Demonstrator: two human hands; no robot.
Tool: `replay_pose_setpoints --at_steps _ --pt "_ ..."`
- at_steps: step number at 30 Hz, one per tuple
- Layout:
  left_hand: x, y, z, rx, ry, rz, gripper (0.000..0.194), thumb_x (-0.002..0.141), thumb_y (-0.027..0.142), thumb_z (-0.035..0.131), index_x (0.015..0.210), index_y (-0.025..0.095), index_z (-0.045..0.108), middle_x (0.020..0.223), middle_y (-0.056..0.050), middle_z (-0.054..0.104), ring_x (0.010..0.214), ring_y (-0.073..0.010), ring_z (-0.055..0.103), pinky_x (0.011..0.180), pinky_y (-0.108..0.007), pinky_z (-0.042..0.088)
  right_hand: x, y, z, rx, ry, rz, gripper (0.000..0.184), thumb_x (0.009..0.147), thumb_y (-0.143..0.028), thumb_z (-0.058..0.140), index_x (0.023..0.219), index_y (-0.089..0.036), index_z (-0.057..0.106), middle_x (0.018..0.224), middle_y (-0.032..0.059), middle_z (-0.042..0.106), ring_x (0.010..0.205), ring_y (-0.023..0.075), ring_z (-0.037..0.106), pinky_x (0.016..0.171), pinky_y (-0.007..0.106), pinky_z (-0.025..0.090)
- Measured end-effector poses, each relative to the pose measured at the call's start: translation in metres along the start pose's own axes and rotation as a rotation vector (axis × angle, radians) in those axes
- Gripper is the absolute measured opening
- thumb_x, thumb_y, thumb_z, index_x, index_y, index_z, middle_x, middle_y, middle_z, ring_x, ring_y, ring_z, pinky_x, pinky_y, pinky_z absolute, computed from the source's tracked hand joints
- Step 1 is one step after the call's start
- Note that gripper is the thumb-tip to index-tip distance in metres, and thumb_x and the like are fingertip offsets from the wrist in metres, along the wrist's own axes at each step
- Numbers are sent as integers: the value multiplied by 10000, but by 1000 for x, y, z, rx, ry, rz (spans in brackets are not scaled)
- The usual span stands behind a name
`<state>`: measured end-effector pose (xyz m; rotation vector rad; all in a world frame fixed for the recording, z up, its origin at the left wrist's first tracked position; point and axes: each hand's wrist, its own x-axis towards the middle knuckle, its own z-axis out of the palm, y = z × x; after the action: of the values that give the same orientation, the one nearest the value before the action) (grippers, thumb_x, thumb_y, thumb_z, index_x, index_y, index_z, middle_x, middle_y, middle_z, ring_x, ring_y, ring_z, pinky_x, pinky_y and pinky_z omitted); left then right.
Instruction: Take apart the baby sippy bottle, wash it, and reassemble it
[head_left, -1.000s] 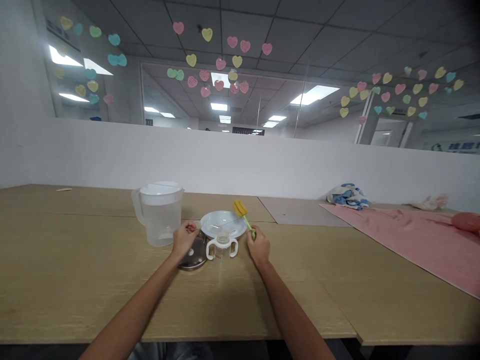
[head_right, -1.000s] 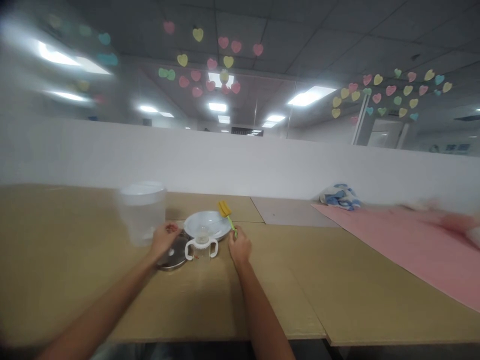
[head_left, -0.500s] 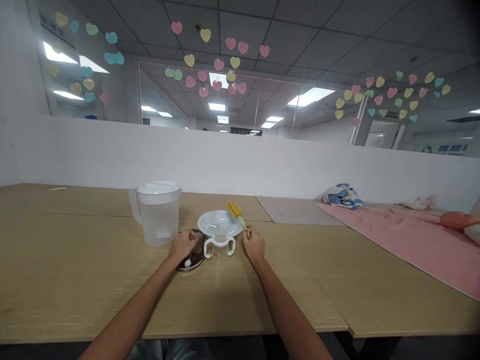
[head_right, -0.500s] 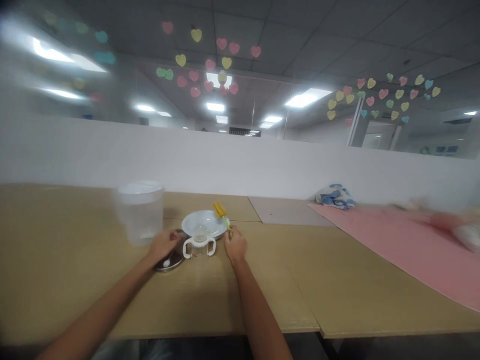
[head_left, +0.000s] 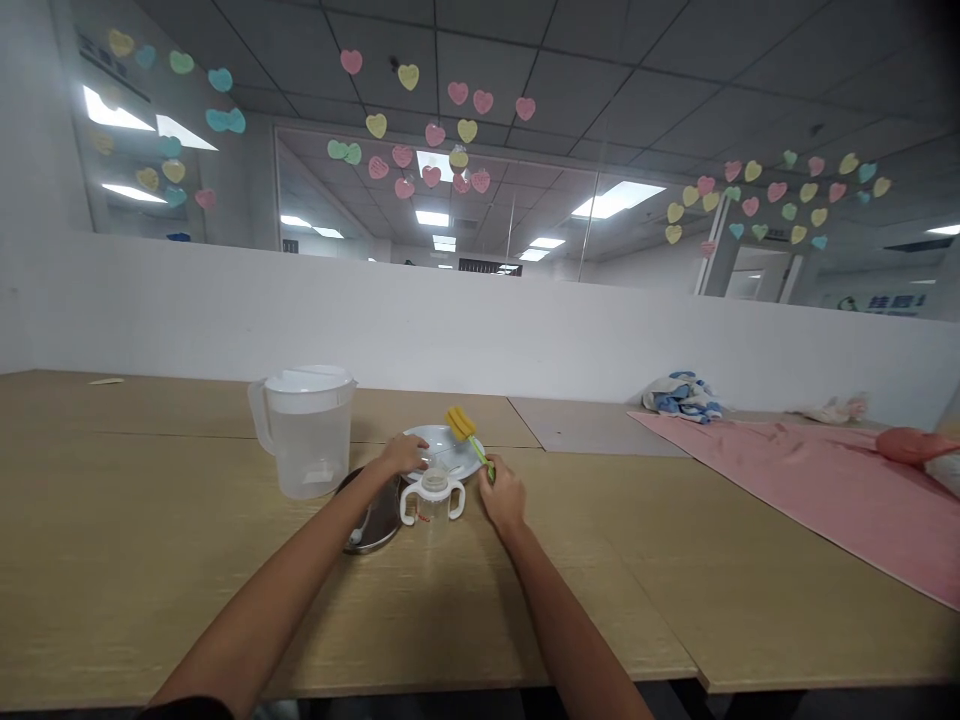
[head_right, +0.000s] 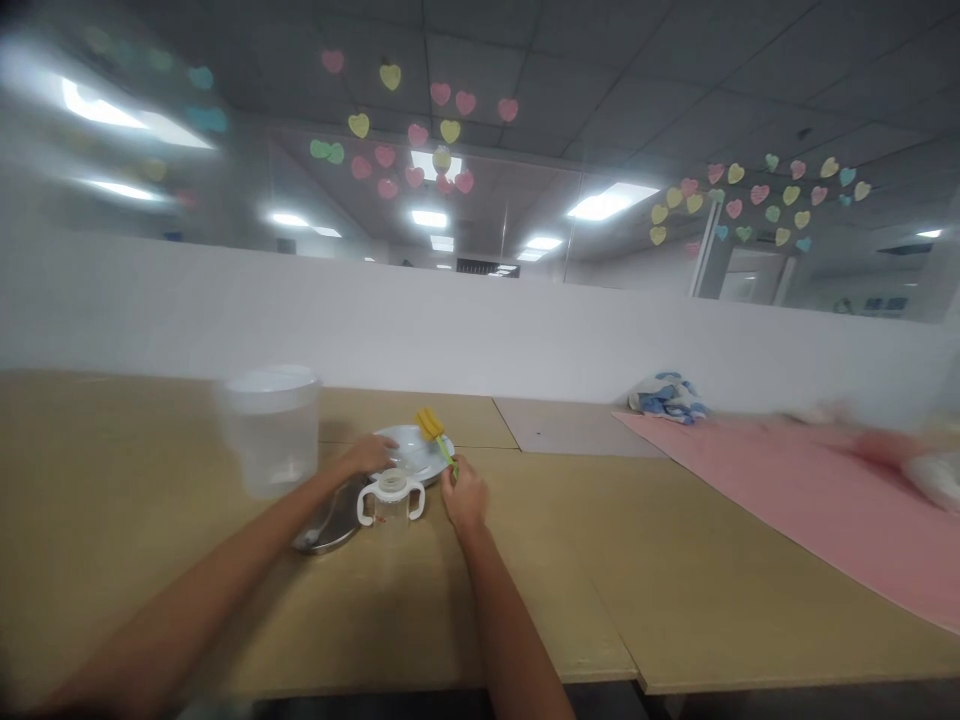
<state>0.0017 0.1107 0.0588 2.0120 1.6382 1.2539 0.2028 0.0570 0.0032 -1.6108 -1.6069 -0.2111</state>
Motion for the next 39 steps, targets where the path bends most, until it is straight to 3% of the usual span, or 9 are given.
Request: replay_pose_setpoints --at_steps 3,5,8,10,14,19,26,33,39 --pt "5 0 2 -31 42 -7 214 439 273 771 594 210 637 697 -70 684 793 -258 636 769 -308 446 0 0 -1 -5 -7 -6 249 849 -249 437 1006 -204 625 803 40 690 656 149 598 540 222 287" --pt "-1 -3 -3 -51 115 4 260 575 354 714 773 192 666 848 -109 684 881 -261 620 824 -321 426 1 0 0 -6 1 -22 260 846 -250 434 1015 -201 625 809 42 692 659 149 601 545 221 296" --pt "-22 -12 -12 -91 228 10 394 824 449 438 1067 177 587 1021 -127 643 965 -237 592 876 -339 403 0 2 3 3 35 -107 274 835 -243 428 1013 -190 630 806 43 690 668 143 606 564 211 320" --pt "-38 -19 -16 -122 281 -13 461 875 468 315 1162 163 507 1010 -122 640 954 -233 594 860 -350 415 0 3 5 16 56 -203 262 820 -238 436 968 -183 646 794 47 686 671 140 606 576 205 334" --pt "-61 -29 -15 -274 352 -62 458 863 489 358 1170 161 445 992 -104 650 953 -229 602 844 -349 437 -2 4 1 36 54 -366 225 795 -246 458 852 -179 665 724 47 669 644 136 591 586 200 345" --pt "-70 -26 -13 -316 433 -43 374 894 432 314 1148 184 433 1079 -102 630 1047 -205 573 904 -331 409 -3 3 -7 26 0 -439 225 794 -245 446 811 -165 656 690 50 653 638 134 572 598 205 335" --pt "-79 -17 -12 -329 235 120 414 870 450 380 1189 186 393 1123 -106 629 1008 -211 603 869 -340 444 -4 0 -10 -11 6 -547 208 793 -225 435 780 -160 633 673 44 632 605 126 532 588 225 302" --pt "-78 -19 -13 -489 169 105 427 820 486 468 1122 185 452 955 -77 686 898 -204 642 831 -333 464 -6 -1 -9 -25 140 -665 207 833 -227 446 857 -161 641 677 35 615 614 126 524 601 247 314" --pt "-76 -24 -11 -581 222 91 384 776 493 538 1012 191 506 878 -48 681 812 -195 645 777 -329 476 -3 -1 -10 -40 317 -750 226 851 -190 478 1006 -170 641 698 35 605 647 133 529 602 260 346"
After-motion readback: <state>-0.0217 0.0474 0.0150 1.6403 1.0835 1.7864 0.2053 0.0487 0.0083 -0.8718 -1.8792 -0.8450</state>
